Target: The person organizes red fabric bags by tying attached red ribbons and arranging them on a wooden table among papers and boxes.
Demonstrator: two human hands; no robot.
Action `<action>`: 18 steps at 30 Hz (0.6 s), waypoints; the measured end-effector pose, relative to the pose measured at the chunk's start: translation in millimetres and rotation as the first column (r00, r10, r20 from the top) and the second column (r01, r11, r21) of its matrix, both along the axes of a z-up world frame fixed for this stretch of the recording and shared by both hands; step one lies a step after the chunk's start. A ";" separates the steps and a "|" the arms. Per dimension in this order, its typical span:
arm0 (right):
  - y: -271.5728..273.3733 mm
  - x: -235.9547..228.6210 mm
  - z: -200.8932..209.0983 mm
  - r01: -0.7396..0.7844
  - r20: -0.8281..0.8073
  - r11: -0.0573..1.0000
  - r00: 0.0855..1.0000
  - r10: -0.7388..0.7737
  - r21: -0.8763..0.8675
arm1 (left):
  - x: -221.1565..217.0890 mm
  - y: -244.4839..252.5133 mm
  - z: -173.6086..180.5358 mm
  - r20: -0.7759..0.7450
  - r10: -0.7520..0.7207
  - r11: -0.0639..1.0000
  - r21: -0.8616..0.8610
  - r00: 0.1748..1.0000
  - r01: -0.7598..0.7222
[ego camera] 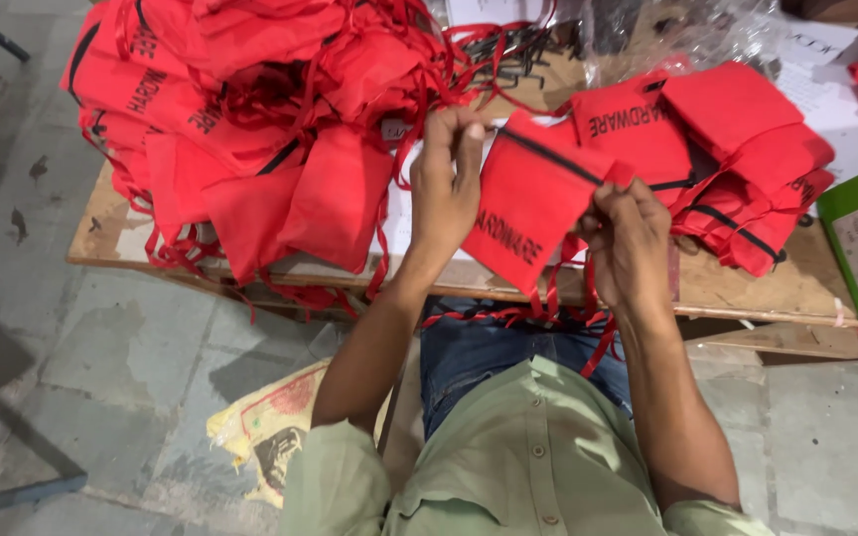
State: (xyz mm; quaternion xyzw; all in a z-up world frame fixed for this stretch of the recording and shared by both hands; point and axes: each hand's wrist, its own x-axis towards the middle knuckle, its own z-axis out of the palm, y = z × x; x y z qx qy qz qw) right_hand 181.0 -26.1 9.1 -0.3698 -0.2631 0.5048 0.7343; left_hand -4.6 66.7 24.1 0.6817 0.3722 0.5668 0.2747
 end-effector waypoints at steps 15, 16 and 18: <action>-69.0 29.8 -35.4 0.168 0.511 0.986 0.845 -0.155 0.021 | -143.9 -102.6 -198.2 -0.720 -0.522 0.804 -0.594 0.457 -0.016; -76.9 27.4 -40.4 0.164 0.510 0.986 0.847 -0.150 0.018 | -139.0 -103.2 -204.2 -0.719 -0.523 0.803 -0.596 0.458 -0.020; -93.6 25.9 -49.0 0.232 0.616 0.972 0.762 -0.198 0.026 | -124.9 -101.8 -216.2 -0.743 -0.274 0.907 -0.411 0.610 -0.093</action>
